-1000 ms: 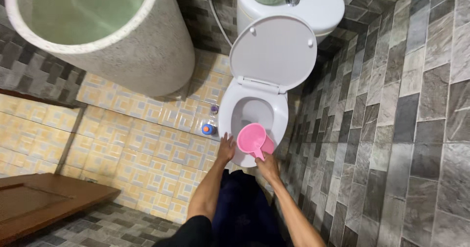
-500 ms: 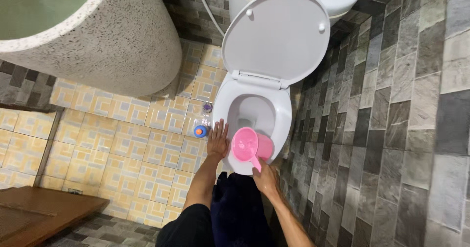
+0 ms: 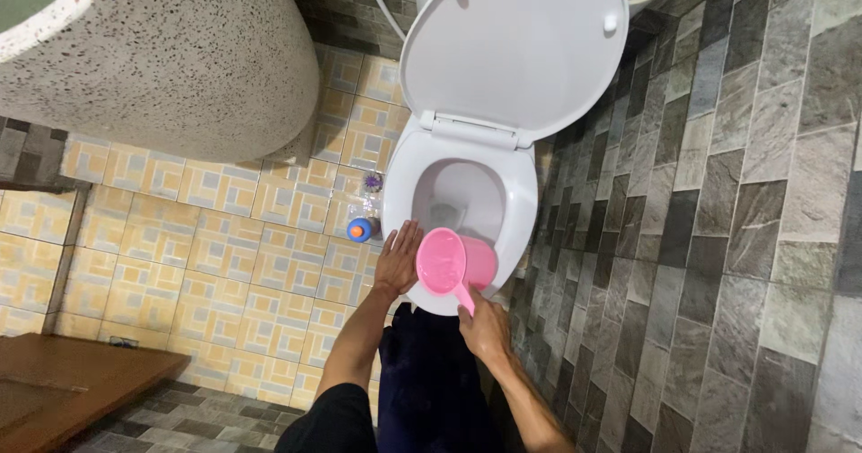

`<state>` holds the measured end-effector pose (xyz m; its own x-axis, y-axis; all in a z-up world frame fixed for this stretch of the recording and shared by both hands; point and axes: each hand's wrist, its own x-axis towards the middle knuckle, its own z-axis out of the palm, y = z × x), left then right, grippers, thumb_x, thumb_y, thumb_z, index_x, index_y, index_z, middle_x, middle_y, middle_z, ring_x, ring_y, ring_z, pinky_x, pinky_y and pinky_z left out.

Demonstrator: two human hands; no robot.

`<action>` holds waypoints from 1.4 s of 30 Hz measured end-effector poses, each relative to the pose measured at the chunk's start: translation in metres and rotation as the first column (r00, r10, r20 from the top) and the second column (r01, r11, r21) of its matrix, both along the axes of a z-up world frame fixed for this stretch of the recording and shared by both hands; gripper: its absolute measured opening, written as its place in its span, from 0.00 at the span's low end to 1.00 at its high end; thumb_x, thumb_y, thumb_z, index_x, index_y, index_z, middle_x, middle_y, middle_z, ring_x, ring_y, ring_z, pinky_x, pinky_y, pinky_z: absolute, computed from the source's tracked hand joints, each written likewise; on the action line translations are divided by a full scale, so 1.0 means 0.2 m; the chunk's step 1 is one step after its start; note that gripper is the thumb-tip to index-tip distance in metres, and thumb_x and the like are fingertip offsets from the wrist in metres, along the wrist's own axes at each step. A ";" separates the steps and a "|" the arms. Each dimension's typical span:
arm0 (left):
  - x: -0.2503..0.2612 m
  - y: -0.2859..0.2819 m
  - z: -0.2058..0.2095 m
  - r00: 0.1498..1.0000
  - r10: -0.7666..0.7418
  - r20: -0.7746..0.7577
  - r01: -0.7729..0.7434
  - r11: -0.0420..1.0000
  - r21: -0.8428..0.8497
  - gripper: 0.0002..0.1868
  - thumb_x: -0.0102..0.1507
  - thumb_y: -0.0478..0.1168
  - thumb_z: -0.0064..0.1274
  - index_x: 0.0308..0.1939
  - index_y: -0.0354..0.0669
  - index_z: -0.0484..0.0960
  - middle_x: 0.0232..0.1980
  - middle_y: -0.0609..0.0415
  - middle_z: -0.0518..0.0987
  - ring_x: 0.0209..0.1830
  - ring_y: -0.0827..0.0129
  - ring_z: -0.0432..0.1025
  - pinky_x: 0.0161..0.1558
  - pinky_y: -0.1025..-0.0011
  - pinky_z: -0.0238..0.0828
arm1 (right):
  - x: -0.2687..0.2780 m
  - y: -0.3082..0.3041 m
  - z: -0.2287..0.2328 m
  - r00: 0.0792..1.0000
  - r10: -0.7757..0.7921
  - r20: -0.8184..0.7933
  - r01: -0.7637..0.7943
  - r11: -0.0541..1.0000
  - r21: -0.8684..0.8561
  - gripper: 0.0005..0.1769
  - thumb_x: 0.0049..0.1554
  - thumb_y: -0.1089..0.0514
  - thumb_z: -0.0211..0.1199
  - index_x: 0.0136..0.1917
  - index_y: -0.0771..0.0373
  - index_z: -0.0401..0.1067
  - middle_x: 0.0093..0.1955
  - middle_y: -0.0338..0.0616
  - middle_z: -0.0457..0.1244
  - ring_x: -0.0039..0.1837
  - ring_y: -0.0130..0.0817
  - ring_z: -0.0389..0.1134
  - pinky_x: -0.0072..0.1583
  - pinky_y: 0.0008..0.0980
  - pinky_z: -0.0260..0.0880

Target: The person scrubs the inside of a toilet bowl with a purple brush, then wipes the rim and seat with their hands. They scoop water from a large container using a pink scoop and pour it into the toilet bowl multiple times.

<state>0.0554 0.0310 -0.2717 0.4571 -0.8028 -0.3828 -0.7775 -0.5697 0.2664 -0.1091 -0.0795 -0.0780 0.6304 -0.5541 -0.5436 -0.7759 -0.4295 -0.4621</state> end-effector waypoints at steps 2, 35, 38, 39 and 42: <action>0.01 0.01 0.00 1.000 -0.015 -0.027 0.014 0.999 -0.030 0.39 0.68 0.53 0.32 0.80 0.40 0.47 0.84 0.49 0.39 0.84 0.63 0.32 0.79 0.59 0.28 | 0.01 0.00 0.00 1.000 0.027 0.003 -0.027 1.000 -0.016 0.30 0.55 0.57 0.63 0.69 0.67 0.67 0.43 0.63 0.70 0.48 0.58 0.74 0.54 0.50 0.73; 0.55 -0.55 -0.14 0.986 -0.002 0.164 0.035 0.980 -0.196 0.41 0.67 0.43 0.40 0.82 0.50 0.40 0.85 0.54 0.37 0.84 0.63 0.35 0.79 0.61 0.32 | 0.22 -0.23 -0.30 0.936 -0.188 0.298 0.060 0.918 0.392 0.34 0.64 0.56 0.57 0.77 0.77 0.53 0.66 0.58 0.58 0.61 0.40 0.68 0.59 0.40 0.68; 0.57 -0.61 -0.15 0.973 0.001 0.231 0.043 0.981 -0.187 0.41 0.68 0.40 0.40 0.83 0.49 0.41 0.86 0.55 0.38 0.85 0.64 0.35 0.80 0.61 0.32 | 0.33 -0.30 -0.25 0.941 -0.299 0.158 0.204 0.874 0.440 0.31 0.64 0.54 0.56 0.73 0.76 0.55 0.71 0.68 0.56 0.65 0.47 0.65 0.63 0.45 0.69; 0.57 -0.62 -0.15 0.972 0.025 0.233 0.029 0.974 -0.223 0.41 0.68 0.40 0.40 0.83 0.48 0.41 0.86 0.55 0.38 0.86 0.64 0.35 0.81 0.61 0.33 | 0.36 -0.31 -0.20 0.939 -0.339 0.058 0.282 0.855 0.436 0.32 0.62 0.53 0.55 0.73 0.73 0.54 0.63 0.67 0.61 0.61 0.48 0.68 0.60 0.46 0.70; 0.49 -0.57 -0.14 0.968 0.047 0.248 -0.020 0.994 -0.108 0.43 0.66 0.38 0.41 0.84 0.49 0.41 0.86 0.55 0.37 0.85 0.63 0.34 0.80 0.61 0.31 | 0.40 -0.31 -0.09 0.946 -0.324 -0.014 0.305 0.874 0.377 0.27 0.60 0.52 0.56 0.67 0.70 0.60 0.55 0.64 0.68 0.56 0.47 0.72 0.58 0.45 0.70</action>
